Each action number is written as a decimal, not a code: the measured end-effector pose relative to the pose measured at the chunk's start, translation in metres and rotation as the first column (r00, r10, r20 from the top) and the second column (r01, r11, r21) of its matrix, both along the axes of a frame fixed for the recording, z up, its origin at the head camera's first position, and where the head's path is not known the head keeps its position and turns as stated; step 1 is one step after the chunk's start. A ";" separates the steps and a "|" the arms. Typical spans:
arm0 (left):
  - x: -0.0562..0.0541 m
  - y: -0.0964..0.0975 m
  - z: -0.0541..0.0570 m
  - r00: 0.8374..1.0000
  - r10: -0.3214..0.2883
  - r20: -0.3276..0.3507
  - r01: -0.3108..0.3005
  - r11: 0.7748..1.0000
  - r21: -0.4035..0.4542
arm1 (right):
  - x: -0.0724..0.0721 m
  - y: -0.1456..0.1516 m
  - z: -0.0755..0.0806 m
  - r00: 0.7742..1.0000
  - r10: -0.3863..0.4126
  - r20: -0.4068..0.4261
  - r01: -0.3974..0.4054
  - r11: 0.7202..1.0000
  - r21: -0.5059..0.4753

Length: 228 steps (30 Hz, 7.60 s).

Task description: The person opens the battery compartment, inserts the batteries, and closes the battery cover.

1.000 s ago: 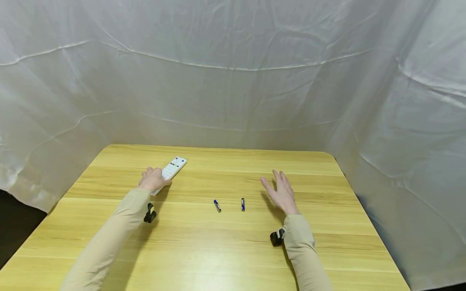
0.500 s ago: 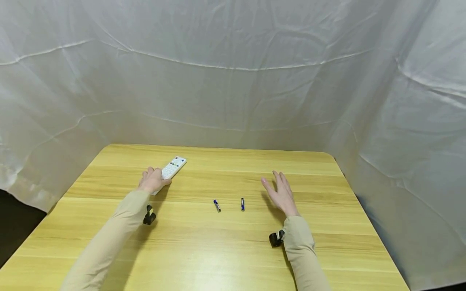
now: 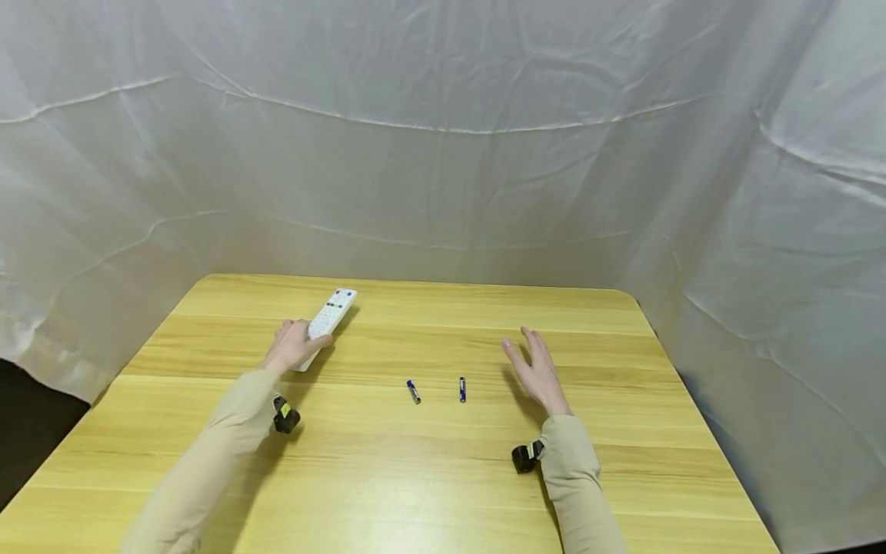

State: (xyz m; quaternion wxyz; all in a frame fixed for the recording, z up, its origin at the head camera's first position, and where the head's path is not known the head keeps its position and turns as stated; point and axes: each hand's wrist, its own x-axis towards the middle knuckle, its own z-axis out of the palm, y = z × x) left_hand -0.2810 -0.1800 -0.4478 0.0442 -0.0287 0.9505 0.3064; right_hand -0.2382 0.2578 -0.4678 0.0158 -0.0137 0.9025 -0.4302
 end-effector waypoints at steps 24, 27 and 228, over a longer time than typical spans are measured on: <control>0.016 0.014 -0.001 0.997 -0.076 -0.030 0.079 0.814 0.576 | 0.006 -0.002 0.001 0.999 -0.035 0.018 0.037 0.995 -0.092; 0.019 0.017 -0.002 0.996 -0.082 -0.044 0.092 0.787 0.610 | 0.006 -0.002 0.001 0.999 -0.033 0.023 0.036 0.993 -0.108; 0.077 0.094 0.003 0.808 -0.520 -0.278 0.333 0.012 0.943 | 0.035 -0.035 0.067 0.818 0.226 -0.528 -0.401 0.883 -0.243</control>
